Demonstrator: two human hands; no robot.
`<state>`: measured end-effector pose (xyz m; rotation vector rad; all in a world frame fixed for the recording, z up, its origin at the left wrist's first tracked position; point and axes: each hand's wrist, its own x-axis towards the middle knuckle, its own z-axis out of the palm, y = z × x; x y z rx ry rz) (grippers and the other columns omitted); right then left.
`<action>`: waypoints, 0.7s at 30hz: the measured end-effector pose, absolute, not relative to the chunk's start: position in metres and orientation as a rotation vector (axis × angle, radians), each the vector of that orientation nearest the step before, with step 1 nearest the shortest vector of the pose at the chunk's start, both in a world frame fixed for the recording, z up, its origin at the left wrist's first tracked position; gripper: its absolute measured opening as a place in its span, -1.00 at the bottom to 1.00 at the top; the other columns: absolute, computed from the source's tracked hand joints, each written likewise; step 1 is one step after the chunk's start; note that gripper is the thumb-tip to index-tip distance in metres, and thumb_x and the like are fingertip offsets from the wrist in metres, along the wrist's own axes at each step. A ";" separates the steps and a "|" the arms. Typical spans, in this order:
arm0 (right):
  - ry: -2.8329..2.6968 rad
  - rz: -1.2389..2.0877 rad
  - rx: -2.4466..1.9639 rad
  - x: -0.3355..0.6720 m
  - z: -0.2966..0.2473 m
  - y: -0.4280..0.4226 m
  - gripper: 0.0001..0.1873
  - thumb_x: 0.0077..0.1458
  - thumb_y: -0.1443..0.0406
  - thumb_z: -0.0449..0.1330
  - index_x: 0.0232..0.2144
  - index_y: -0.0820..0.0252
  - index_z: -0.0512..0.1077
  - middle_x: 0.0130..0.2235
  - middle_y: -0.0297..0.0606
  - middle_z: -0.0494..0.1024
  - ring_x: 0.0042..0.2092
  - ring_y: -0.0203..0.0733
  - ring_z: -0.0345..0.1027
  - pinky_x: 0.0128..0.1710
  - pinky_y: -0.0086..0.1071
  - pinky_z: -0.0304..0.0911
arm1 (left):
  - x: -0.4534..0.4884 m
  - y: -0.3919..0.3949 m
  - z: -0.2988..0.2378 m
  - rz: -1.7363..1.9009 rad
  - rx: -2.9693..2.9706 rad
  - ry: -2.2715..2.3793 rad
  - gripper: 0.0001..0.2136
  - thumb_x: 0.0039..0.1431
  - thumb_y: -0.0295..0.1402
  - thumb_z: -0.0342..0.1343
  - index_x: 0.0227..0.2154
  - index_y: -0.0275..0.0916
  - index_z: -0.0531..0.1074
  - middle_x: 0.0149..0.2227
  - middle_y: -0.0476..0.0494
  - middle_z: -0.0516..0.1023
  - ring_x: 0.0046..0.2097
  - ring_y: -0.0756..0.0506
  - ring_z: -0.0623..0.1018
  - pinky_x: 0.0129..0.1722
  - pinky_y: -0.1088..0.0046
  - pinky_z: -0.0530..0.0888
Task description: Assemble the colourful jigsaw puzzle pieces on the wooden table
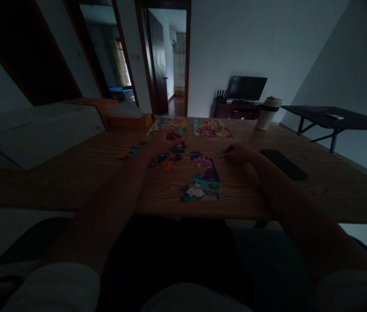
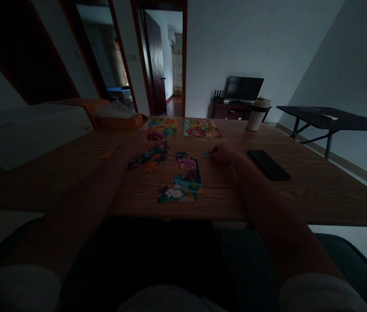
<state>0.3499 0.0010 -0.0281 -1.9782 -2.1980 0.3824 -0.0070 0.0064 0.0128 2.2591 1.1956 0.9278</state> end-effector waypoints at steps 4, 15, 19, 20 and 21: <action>-2.170 0.396 -1.979 0.348 -0.029 0.000 -0.79 0.21 0.22 0.27 -0.19 0.20 0.63 -0.13 -0.11 0.67 -0.14 -0.06 0.54 -0.18 -0.37 0.38 | -0.009 0.018 0.001 0.910 2.297 1.195 -0.69 0.15 -0.18 0.23 -0.14 -0.29 0.56 -0.23 -0.19 0.64 -0.22 -0.13 0.62 -0.20 0.35 0.53; -2.310 0.406 -1.852 0.355 -0.033 0.006 -0.71 0.22 0.30 0.22 -0.04 0.13 0.61 -0.04 -0.18 0.65 -0.08 -0.10 0.54 -0.09 -0.37 0.39 | -0.008 0.003 0.014 0.975 2.054 1.275 -0.83 0.27 -0.32 0.16 -0.13 -0.25 0.51 -0.27 -0.11 0.63 -0.48 0.01 0.54 -0.47 0.51 0.44; -2.318 0.451 -1.824 0.357 -0.034 0.007 -0.66 0.19 0.22 0.26 0.01 0.10 0.59 -0.01 -0.16 0.64 -0.08 -0.08 0.54 -0.05 -0.32 0.40 | -0.005 -0.003 0.018 0.945 2.063 1.257 -0.85 0.28 -0.38 0.16 -0.15 -0.27 0.54 -0.41 -0.05 0.58 -0.48 0.01 0.52 -0.48 0.55 0.42; -2.315 0.454 -1.825 0.357 -0.035 0.007 -0.64 0.18 0.22 0.27 0.02 0.11 0.59 0.00 -0.15 0.64 -0.07 -0.07 0.54 -0.03 -0.31 0.40 | -0.005 -0.003 0.018 0.936 2.064 1.254 -0.85 0.27 -0.39 0.16 -0.14 -0.27 0.55 -0.42 -0.05 0.57 -0.46 0.01 0.53 -0.48 0.55 0.41; -2.312 0.458 -1.827 0.357 -0.035 0.007 -0.63 0.18 0.21 0.27 0.03 0.12 0.58 0.00 -0.15 0.64 -0.07 -0.06 0.54 -0.03 -0.30 0.40 | -0.005 -0.003 0.018 0.931 2.065 1.253 -0.85 0.27 -0.39 0.17 -0.14 -0.27 0.55 -0.41 -0.05 0.58 -0.46 0.01 0.53 -0.47 0.56 0.41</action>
